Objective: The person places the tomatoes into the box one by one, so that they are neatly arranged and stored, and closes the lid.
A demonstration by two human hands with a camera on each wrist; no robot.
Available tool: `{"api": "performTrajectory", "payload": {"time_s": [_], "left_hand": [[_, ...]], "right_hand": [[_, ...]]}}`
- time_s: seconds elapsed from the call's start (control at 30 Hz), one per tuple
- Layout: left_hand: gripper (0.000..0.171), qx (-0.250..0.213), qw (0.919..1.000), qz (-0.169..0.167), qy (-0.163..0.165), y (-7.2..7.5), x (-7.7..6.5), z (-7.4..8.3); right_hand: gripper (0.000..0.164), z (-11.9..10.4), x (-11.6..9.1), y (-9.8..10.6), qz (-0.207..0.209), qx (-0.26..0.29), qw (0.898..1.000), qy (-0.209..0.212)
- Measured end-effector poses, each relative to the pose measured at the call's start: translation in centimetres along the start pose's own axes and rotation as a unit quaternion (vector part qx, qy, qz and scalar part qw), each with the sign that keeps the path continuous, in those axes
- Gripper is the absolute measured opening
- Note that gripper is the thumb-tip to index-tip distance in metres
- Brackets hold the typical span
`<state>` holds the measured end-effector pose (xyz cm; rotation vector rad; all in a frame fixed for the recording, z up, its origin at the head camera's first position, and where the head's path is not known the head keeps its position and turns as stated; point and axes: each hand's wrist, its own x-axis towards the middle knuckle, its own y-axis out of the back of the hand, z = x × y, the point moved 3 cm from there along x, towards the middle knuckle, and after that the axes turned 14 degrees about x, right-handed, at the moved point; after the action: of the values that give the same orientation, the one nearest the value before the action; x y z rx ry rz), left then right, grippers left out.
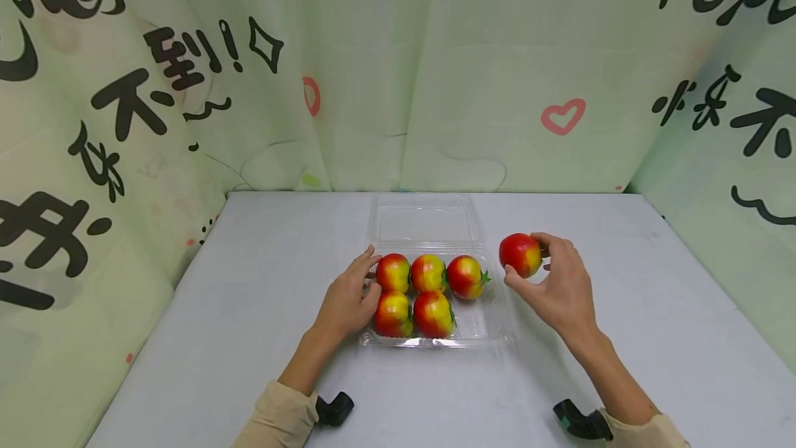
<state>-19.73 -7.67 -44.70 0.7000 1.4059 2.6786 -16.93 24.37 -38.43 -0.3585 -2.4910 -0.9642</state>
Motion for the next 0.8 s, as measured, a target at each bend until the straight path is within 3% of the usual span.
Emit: {"api": "performTrajectory", "payload": {"time_s": [0.8], "left_hand": [[0.049,-0.002,1.0000,0.002,-0.002,0.0,0.0,0.0]], "right_hand": [[0.070,-1.8,-2.0,-0.6,-0.021,0.031,0.999,0.011]]}}
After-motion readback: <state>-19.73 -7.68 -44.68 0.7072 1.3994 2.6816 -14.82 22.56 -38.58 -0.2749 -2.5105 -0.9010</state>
